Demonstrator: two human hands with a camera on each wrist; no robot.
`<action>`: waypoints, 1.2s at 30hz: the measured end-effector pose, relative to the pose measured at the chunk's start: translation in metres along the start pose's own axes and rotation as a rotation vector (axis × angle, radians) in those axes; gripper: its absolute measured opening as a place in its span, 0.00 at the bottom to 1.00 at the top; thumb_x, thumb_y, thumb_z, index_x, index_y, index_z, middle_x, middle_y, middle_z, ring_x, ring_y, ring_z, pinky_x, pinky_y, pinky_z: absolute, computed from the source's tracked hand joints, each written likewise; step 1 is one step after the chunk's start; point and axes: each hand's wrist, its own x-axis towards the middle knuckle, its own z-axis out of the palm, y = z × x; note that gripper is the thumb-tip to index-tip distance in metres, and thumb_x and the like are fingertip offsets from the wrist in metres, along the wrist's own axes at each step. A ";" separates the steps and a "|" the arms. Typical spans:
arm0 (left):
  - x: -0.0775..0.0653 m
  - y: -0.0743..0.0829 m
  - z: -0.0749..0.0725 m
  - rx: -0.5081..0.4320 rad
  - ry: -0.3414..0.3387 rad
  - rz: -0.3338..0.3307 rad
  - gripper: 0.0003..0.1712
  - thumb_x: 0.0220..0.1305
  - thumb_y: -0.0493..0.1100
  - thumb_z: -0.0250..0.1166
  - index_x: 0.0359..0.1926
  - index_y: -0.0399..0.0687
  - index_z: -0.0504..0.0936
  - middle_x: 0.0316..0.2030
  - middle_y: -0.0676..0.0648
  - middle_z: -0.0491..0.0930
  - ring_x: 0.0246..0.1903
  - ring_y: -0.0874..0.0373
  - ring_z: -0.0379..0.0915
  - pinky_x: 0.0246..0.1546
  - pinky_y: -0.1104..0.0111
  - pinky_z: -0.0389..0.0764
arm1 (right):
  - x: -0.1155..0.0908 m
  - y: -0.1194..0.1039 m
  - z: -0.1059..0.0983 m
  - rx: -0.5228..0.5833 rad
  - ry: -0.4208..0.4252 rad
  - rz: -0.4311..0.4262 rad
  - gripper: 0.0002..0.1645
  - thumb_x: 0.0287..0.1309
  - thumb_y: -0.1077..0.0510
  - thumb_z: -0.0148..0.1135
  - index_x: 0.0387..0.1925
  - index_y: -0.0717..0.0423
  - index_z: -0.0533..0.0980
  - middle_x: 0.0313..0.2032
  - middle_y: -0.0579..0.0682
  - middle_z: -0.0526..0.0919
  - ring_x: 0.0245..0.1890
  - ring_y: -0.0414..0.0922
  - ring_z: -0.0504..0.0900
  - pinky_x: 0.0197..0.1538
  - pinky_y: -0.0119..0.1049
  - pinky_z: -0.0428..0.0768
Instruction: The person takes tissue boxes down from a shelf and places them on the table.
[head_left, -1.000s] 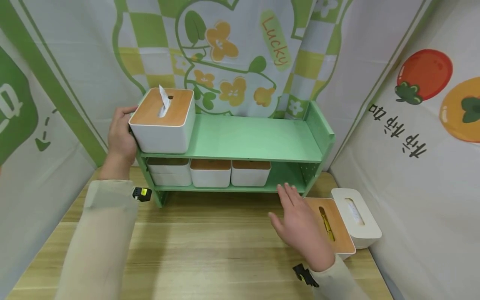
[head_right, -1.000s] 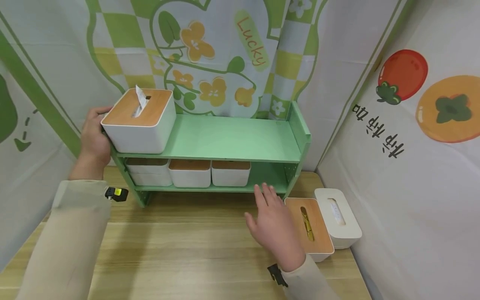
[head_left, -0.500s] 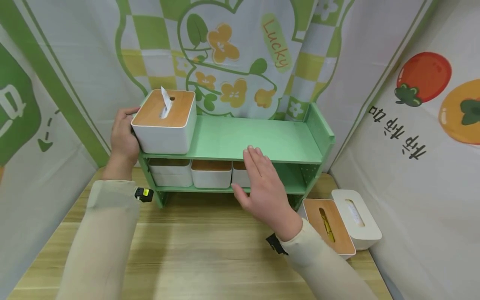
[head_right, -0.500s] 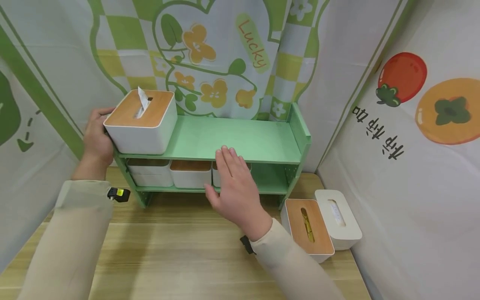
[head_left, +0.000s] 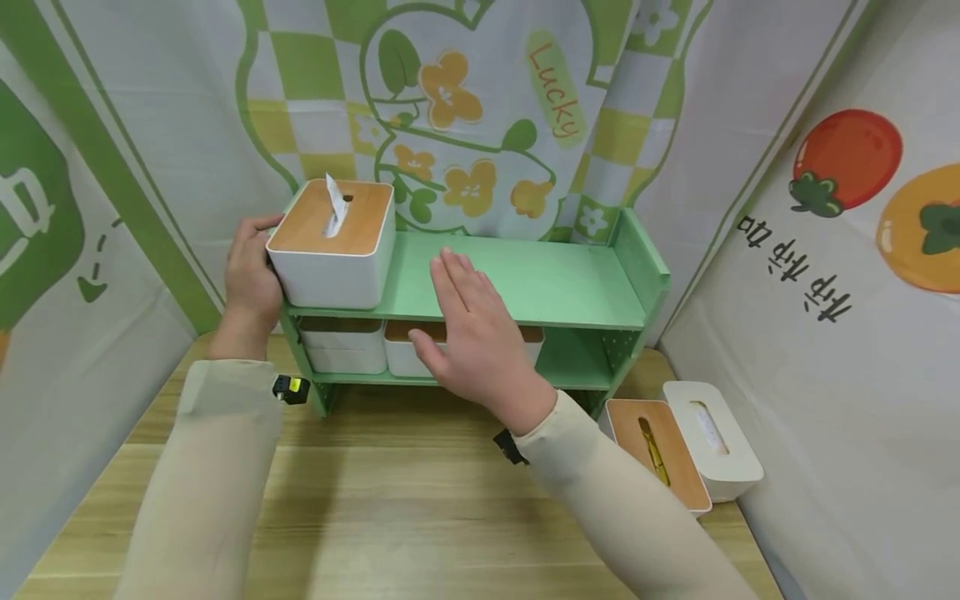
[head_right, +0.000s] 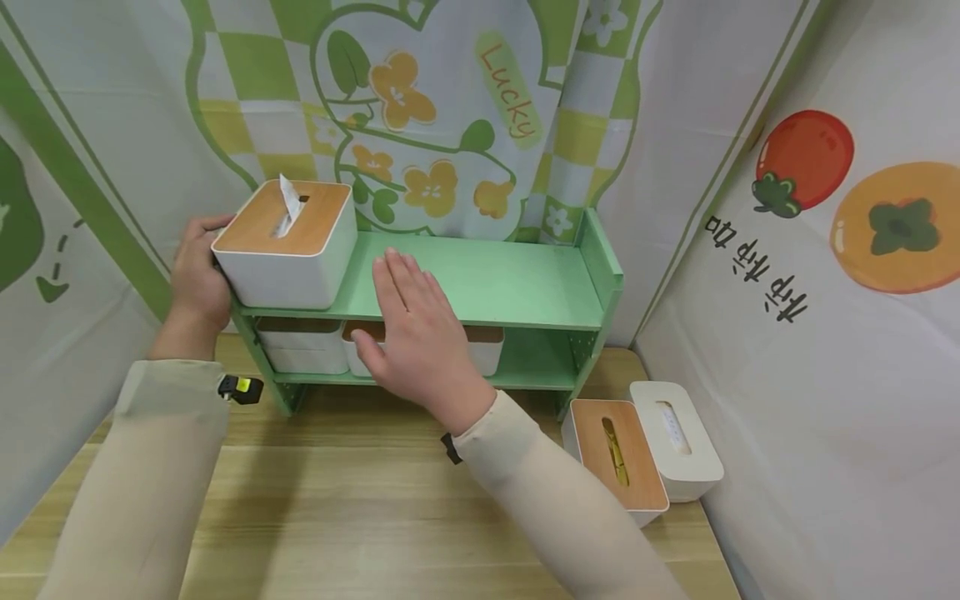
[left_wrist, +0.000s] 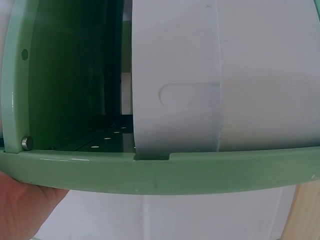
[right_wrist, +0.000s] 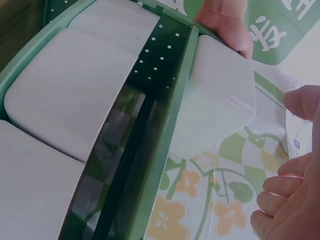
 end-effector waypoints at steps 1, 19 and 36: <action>0.000 0.000 0.001 0.000 -0.003 0.002 0.26 0.77 0.48 0.34 0.62 0.50 0.74 0.65 0.45 0.69 0.63 0.58 0.61 0.61 0.69 0.59 | 0.002 0.000 0.001 -0.006 -0.013 0.007 0.47 0.69 0.43 0.55 0.75 0.68 0.52 0.75 0.61 0.52 0.75 0.51 0.46 0.73 0.42 0.43; -0.002 0.001 0.001 -0.001 -0.006 -0.012 0.27 0.77 0.47 0.34 0.63 0.50 0.74 0.66 0.47 0.68 0.64 0.58 0.60 0.61 0.69 0.59 | 0.048 -0.008 0.024 -0.167 -0.349 -0.013 0.50 0.72 0.34 0.42 0.79 0.54 0.35 0.78 0.50 0.33 0.75 0.44 0.29 0.72 0.40 0.35; 0.000 -0.001 0.000 0.045 -0.004 -0.010 0.28 0.76 0.48 0.32 0.64 0.51 0.72 0.67 0.47 0.68 0.64 0.59 0.60 0.61 0.69 0.59 | 0.090 -0.026 0.022 -0.222 -0.394 -0.053 0.37 0.75 0.43 0.40 0.79 0.49 0.49 0.77 0.44 0.48 0.76 0.41 0.41 0.73 0.44 0.43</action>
